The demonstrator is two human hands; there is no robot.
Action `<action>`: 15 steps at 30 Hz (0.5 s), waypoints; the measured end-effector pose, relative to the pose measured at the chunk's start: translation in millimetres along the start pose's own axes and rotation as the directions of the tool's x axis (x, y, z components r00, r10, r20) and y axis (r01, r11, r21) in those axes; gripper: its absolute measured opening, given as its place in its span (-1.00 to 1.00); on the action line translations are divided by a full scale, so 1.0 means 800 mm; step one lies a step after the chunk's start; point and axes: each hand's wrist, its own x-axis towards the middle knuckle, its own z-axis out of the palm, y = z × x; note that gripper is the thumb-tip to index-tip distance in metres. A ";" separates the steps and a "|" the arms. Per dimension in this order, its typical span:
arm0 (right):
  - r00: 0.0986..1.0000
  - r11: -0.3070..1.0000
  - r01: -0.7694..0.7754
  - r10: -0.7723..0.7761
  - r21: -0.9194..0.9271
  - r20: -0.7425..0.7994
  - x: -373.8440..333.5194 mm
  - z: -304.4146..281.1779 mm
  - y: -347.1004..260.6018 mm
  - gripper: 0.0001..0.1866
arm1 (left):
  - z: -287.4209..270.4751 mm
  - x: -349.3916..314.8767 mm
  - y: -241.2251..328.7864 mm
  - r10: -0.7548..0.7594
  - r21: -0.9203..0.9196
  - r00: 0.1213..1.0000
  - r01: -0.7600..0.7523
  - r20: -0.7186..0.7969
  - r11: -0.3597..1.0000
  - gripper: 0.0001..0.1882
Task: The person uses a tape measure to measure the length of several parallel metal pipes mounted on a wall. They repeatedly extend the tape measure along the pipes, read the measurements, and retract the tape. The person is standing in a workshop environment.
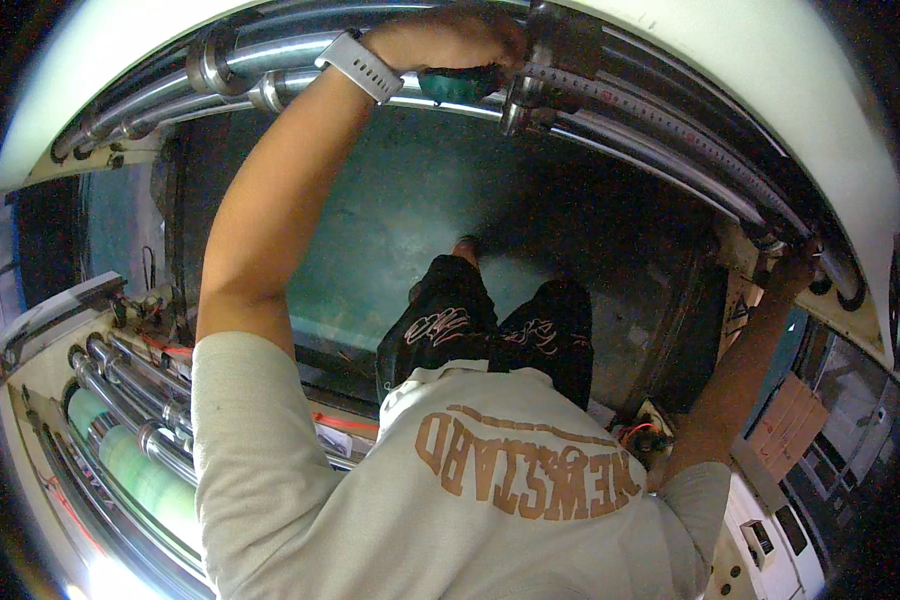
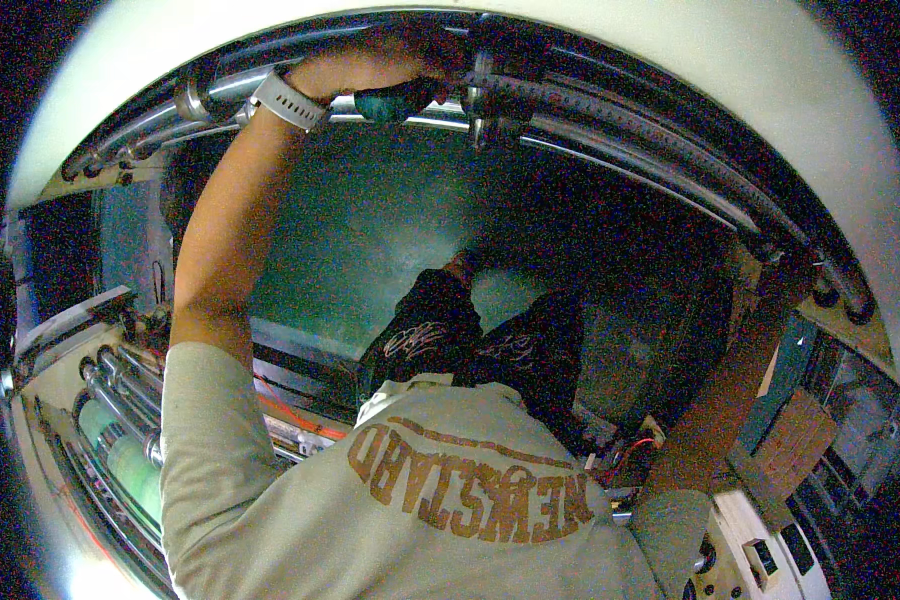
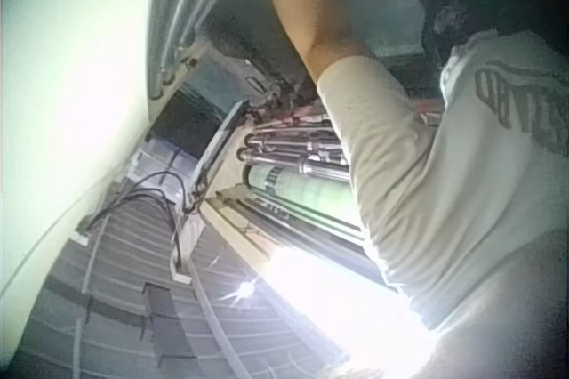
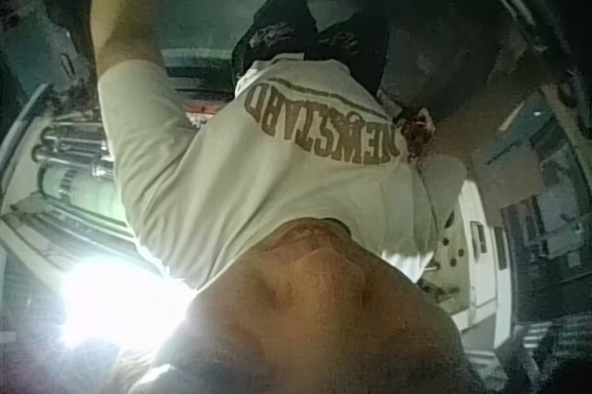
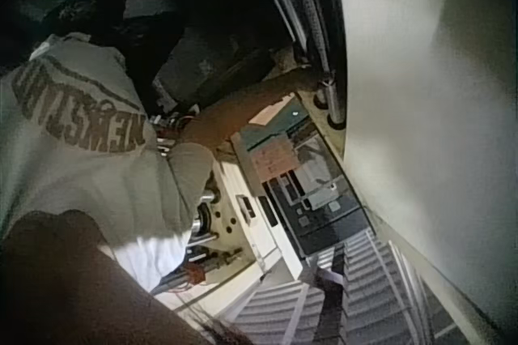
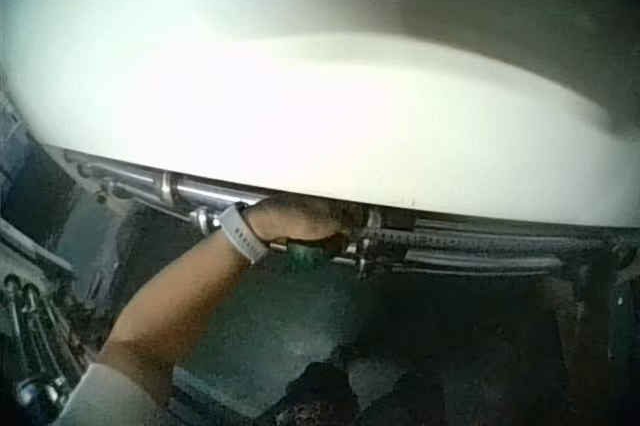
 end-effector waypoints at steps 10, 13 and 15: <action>1.000 0.999 -0.005 0.005 0.035 0.004 -0.008 -0.003 -0.013 -0.60 | 0.008 0.015 -0.062 0.572 0.178 0.811 -0.586 0.126 0.791 -0.72; 1.000 0.999 -0.004 0.004 0.035 0.008 -0.009 -0.005 -0.013 -0.62 | 0.004 0.019 -0.050 0.489 0.019 0.855 -0.499 0.170 0.866 -0.74; 1.000 0.999 0.001 -0.001 0.039 0.007 -0.011 -0.005 -0.012 -0.63 | -0.003 0.021 -0.036 0.413 -0.080 0.892 -0.405 0.184 0.911 -0.75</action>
